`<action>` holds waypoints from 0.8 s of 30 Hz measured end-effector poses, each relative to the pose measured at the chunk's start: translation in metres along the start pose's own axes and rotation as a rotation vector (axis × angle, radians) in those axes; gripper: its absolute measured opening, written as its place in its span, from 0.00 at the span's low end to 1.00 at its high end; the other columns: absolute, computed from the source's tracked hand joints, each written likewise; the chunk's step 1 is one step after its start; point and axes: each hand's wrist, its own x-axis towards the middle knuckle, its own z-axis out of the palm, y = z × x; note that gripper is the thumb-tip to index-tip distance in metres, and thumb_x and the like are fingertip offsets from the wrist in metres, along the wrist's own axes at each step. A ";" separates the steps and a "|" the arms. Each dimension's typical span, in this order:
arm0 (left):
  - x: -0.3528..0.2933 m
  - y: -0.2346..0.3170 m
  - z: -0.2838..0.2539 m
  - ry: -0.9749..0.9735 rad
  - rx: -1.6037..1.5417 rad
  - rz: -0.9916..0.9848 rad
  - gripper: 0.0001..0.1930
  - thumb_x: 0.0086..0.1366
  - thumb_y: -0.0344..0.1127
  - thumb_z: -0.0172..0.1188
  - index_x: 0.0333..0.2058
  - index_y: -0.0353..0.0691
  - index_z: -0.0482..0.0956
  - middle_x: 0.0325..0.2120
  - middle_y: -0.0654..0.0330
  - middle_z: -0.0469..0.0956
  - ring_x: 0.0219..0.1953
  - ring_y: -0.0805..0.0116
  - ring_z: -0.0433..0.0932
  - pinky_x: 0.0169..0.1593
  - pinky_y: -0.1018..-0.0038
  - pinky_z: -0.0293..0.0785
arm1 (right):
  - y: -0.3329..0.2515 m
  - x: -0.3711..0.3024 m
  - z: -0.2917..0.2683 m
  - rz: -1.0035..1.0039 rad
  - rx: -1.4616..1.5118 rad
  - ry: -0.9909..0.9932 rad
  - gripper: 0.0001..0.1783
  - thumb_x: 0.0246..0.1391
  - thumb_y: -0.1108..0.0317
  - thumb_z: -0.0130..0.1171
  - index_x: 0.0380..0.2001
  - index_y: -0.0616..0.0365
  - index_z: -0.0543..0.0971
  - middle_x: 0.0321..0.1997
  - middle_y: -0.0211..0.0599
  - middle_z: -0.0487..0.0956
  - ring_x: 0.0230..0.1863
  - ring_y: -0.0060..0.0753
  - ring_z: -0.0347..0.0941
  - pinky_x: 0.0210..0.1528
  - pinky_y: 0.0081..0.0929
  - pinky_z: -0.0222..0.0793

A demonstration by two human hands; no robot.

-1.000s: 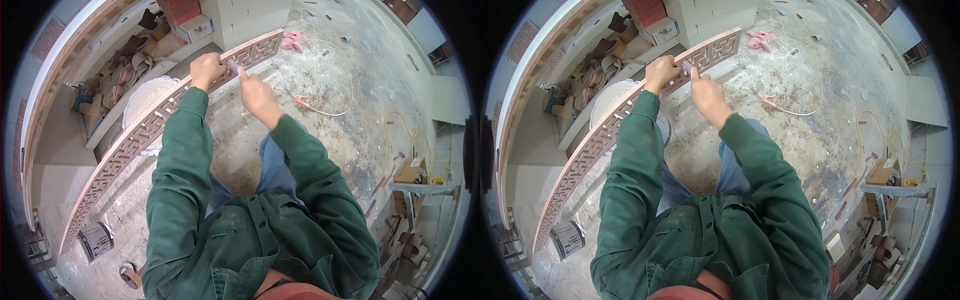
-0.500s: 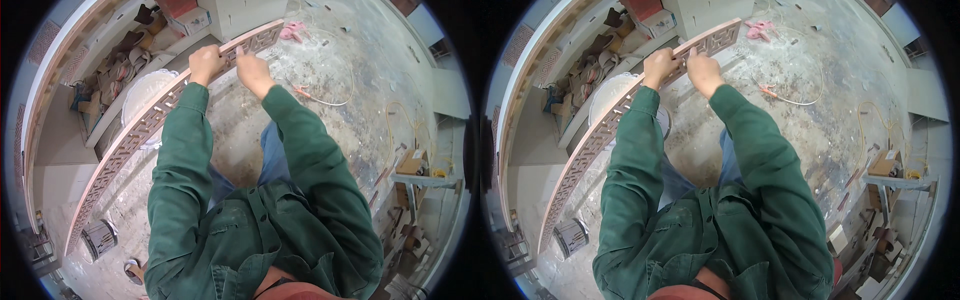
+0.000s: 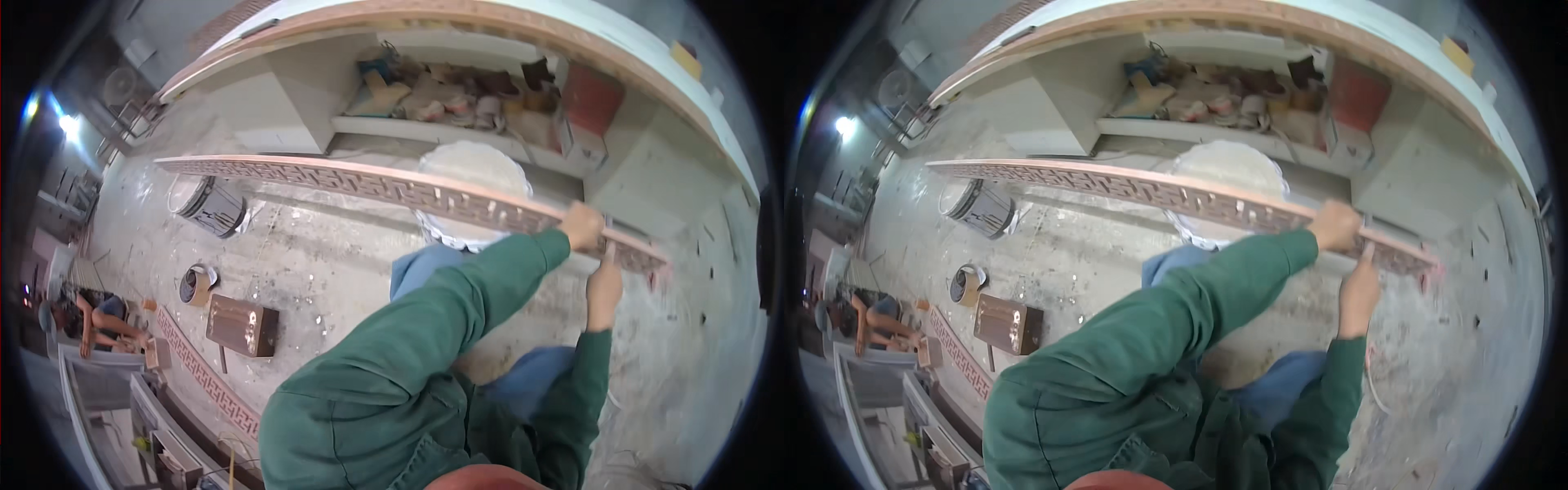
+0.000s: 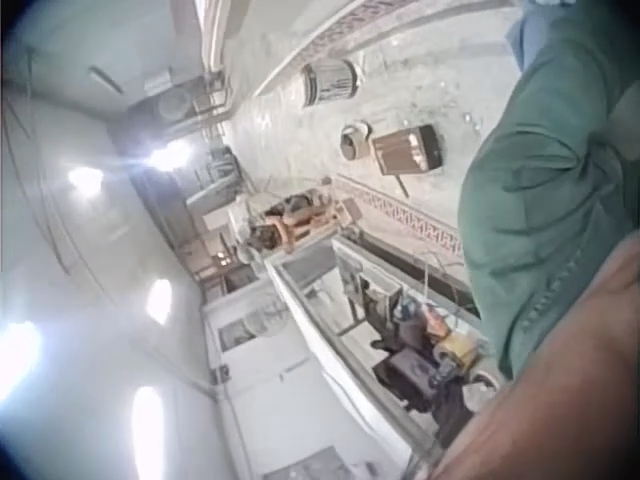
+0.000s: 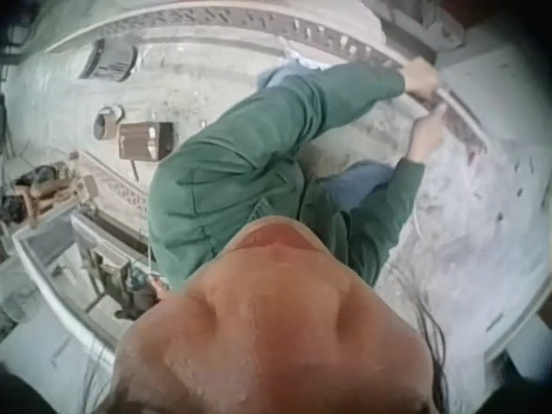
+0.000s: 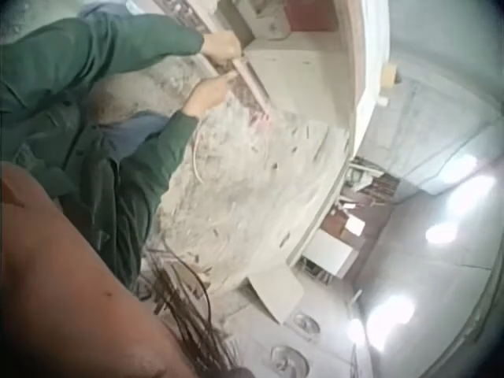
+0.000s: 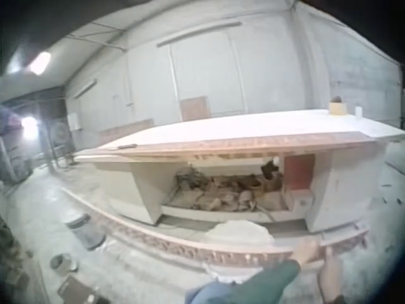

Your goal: The person is sanding a decorative wooden lattice panel using sandpaper wrapped around a small wooden stick.

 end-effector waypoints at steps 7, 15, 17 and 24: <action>0.007 0.001 -0.006 -0.114 0.041 -0.057 0.07 0.39 0.37 0.64 0.21 0.45 0.84 0.21 0.54 0.81 0.29 0.55 0.81 0.32 0.63 0.73 | -0.007 -0.015 -0.007 0.072 -0.122 -0.057 0.33 0.53 0.75 0.45 0.64 0.53 0.59 0.37 0.56 0.76 0.35 0.59 0.75 0.34 0.51 0.71; -0.002 -0.006 -0.008 -0.133 0.041 -0.083 0.09 0.37 0.38 0.64 0.22 0.46 0.84 0.23 0.54 0.81 0.32 0.56 0.82 0.36 0.62 0.73 | -0.033 -0.051 -0.020 0.064 -0.145 -0.066 0.32 0.54 0.75 0.46 0.64 0.55 0.59 0.35 0.54 0.76 0.34 0.58 0.75 0.35 0.49 0.71; 0.001 -0.007 -0.007 -0.105 0.025 -0.066 0.13 0.37 0.43 0.64 0.21 0.41 0.84 0.25 0.50 0.81 0.33 0.51 0.81 0.38 0.60 0.75 | -0.017 -0.047 -0.004 0.018 -0.096 -0.019 0.30 0.54 0.74 0.47 0.63 0.54 0.63 0.31 0.50 0.77 0.31 0.55 0.75 0.33 0.47 0.71; 0.022 -0.004 -0.017 -0.133 0.000 0.029 0.12 0.40 0.45 0.64 0.21 0.43 0.84 0.23 0.52 0.81 0.31 0.53 0.82 0.34 0.60 0.77 | 0.012 0.008 0.005 0.082 -0.127 0.040 0.26 0.54 0.73 0.46 0.58 0.57 0.67 0.28 0.52 0.78 0.31 0.55 0.76 0.32 0.47 0.72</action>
